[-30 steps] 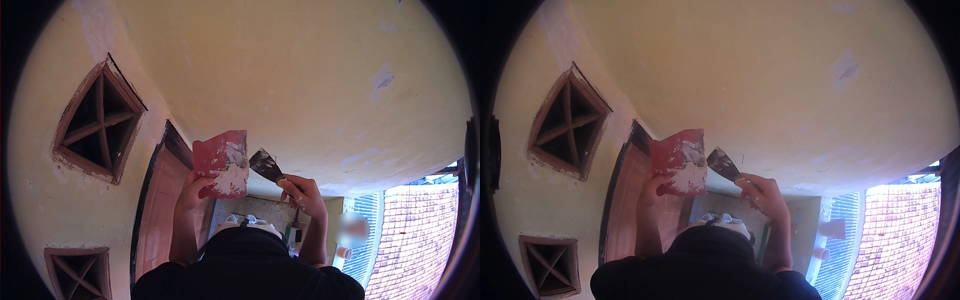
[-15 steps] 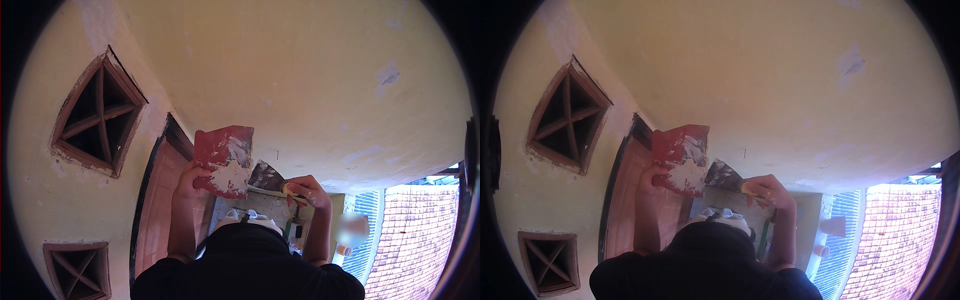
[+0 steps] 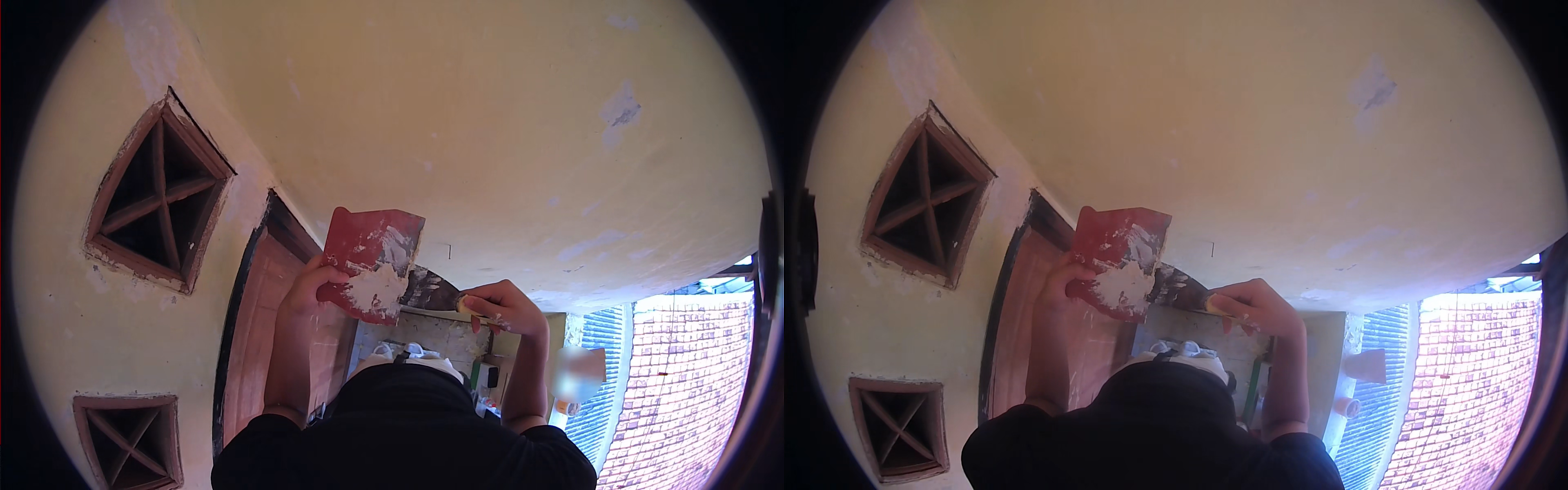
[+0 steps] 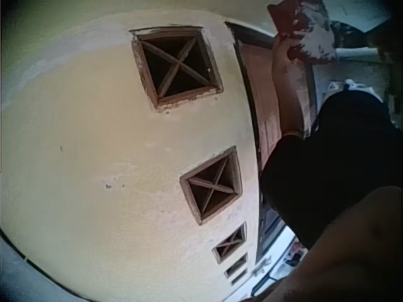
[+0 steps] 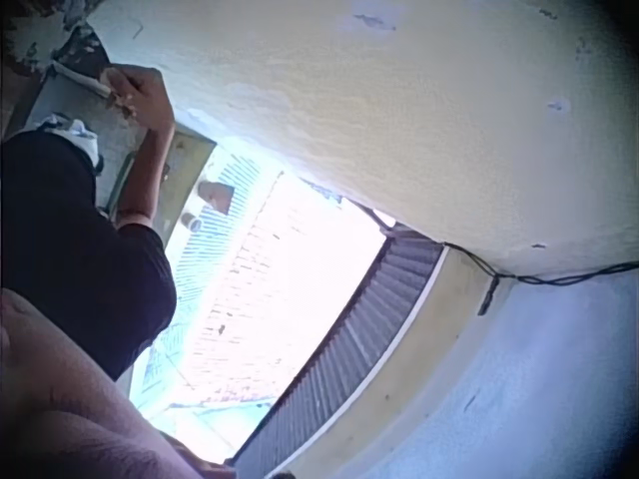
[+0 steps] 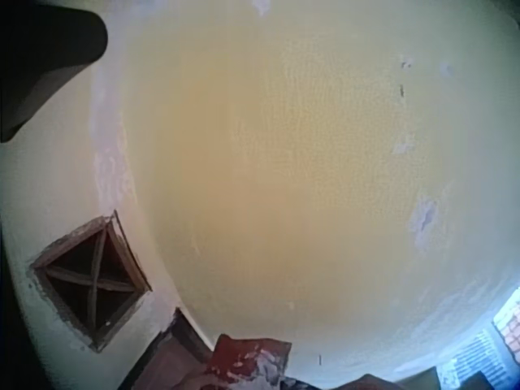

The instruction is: The person patches a ceiling corner with putty using a scraper.

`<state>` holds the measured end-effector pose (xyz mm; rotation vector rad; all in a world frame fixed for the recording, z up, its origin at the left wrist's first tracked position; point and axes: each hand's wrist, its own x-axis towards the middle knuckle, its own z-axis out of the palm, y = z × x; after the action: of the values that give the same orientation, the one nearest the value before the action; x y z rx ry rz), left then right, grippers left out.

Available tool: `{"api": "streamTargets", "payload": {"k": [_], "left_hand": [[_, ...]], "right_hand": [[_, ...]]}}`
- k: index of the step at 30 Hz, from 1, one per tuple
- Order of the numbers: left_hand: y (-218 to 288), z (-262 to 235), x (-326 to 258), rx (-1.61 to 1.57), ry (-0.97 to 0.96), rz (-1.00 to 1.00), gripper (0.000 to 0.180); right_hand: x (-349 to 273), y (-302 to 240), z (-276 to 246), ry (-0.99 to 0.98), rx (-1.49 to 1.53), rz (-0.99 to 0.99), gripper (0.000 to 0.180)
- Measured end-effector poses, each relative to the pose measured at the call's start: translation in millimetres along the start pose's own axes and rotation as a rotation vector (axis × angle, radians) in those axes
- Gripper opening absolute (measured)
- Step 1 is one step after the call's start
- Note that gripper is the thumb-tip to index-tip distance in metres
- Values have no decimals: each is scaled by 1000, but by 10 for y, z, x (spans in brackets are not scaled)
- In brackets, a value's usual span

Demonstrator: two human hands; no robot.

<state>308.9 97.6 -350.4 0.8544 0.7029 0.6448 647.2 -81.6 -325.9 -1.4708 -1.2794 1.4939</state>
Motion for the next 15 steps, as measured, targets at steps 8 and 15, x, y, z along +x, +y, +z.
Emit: {"api": "streamTargets", "payload": {"k": [8,15], "left_hand": [[-120,-11,198,43,-67,-61,39],[-121,195,216,-82,-108,-85,40]], "right_hand": [[37,-20,-60,-50,-70,57,34],[188,136,-30,-71,-11,41,34]]}}
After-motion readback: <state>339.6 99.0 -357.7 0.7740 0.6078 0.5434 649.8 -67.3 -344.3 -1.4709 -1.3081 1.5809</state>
